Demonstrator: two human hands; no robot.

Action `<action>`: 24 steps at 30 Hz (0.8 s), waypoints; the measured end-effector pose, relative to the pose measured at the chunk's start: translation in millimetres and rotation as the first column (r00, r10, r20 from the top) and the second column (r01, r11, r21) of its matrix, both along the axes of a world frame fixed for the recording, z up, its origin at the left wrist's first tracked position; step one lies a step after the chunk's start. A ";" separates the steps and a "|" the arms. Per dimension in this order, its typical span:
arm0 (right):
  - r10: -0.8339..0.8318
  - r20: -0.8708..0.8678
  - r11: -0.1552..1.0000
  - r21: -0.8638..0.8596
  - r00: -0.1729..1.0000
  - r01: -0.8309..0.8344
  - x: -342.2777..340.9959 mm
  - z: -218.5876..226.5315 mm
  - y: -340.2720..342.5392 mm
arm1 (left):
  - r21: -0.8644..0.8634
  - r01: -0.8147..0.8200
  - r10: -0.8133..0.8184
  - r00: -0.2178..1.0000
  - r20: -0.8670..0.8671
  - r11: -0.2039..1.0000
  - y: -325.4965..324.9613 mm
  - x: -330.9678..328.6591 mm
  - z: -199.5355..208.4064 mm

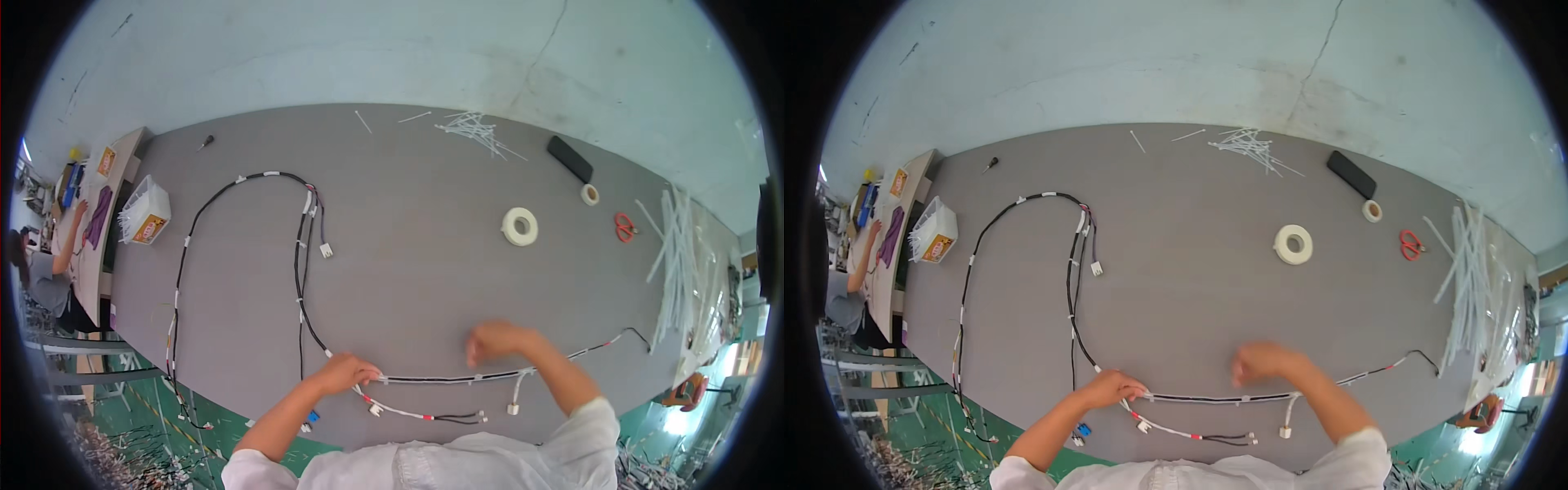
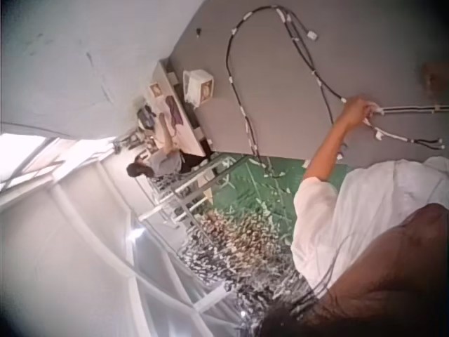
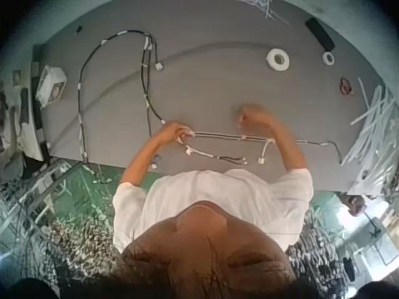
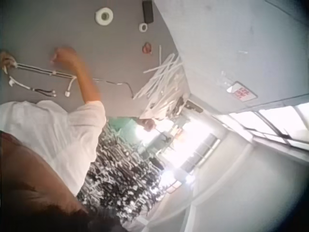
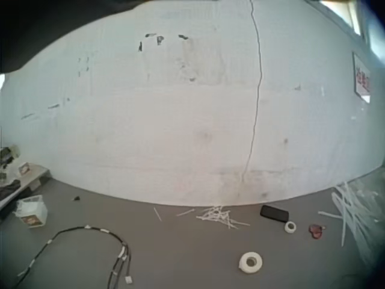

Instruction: The person hangs assembled wire harnesses onto a metal rack, retrieves wire harnesses from the rack, and lays them on a table to attach plastic guide strips and wrap tape around the wires by hand.

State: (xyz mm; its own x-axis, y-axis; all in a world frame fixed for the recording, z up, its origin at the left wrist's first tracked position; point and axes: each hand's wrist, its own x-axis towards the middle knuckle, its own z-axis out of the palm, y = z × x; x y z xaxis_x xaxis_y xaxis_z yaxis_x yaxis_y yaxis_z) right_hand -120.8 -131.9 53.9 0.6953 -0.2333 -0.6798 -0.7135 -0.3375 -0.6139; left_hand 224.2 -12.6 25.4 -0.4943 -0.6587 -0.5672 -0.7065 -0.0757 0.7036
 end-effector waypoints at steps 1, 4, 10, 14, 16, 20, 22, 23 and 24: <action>0.042 0.124 0.997 -0.067 0.991 -0.034 22.4 -3.2 -38.7 | -0.003 -0.010 0.010 1.000 0.003 1.000 -0.1 -2.3 -1.1; -0.062 0.505 0.846 -0.431 0.861 0.313 120.3 -25.1 -160.1 | -0.099 0.018 -0.012 0.998 0.064 0.995 3.4 -9.1 -7.0; -0.204 0.403 0.356 -0.818 0.892 0.452 267.2 -77.2 -336.7 | -0.097 0.159 -0.174 0.970 -0.171 0.983 1.7 -4.5 -15.2; -0.200 0.382 0.249 -0.871 0.902 0.424 288.1 -106.1 -355.4 | 0.045 -0.014 0.024 0.975 -0.222 0.999 -4.9 0.4 -17.6; -0.158 0.436 0.130 -0.880 0.886 0.456 279.4 -114.2 -344.4 | 0.090 -0.031 0.049 0.977 -0.207 0.996 -2.3 -2.7 -18.0; 0.064 0.425 0.216 -0.889 0.903 0.404 241.2 -123.0 -287.7 | -0.064 -0.120 0.111 0.985 -0.131 0.991 6.6 -11.5 -25.6; 0.146 0.291 0.232 -0.939 0.945 0.253 209.6 -120.0 -241.1 | -0.108 -0.142 0.125 0.980 -0.154 0.984 8.7 -13.9 -29.9; 0.238 0.362 0.215 -0.925 0.901 0.314 190.8 -115.2 -215.1 | -0.071 -0.173 0.159 0.973 -0.166 0.982 9.5 -15.1 -31.0; 0.389 0.452 0.147 -0.891 0.803 0.430 177.5 -111.0 -190.9 | -0.032 -0.172 0.163 0.970 -0.182 0.985 8.5 -14.0 -32.8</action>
State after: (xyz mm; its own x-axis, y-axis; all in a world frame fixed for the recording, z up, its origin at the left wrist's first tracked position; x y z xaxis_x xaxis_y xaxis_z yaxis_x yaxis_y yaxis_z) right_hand 56.6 -322.8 -57.1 0.7385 -0.3818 0.5557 -0.4642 -0.8857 0.0084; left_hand 210.3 -4.1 -7.4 -0.4648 -0.7646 -0.4464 -0.5496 -0.1461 0.8226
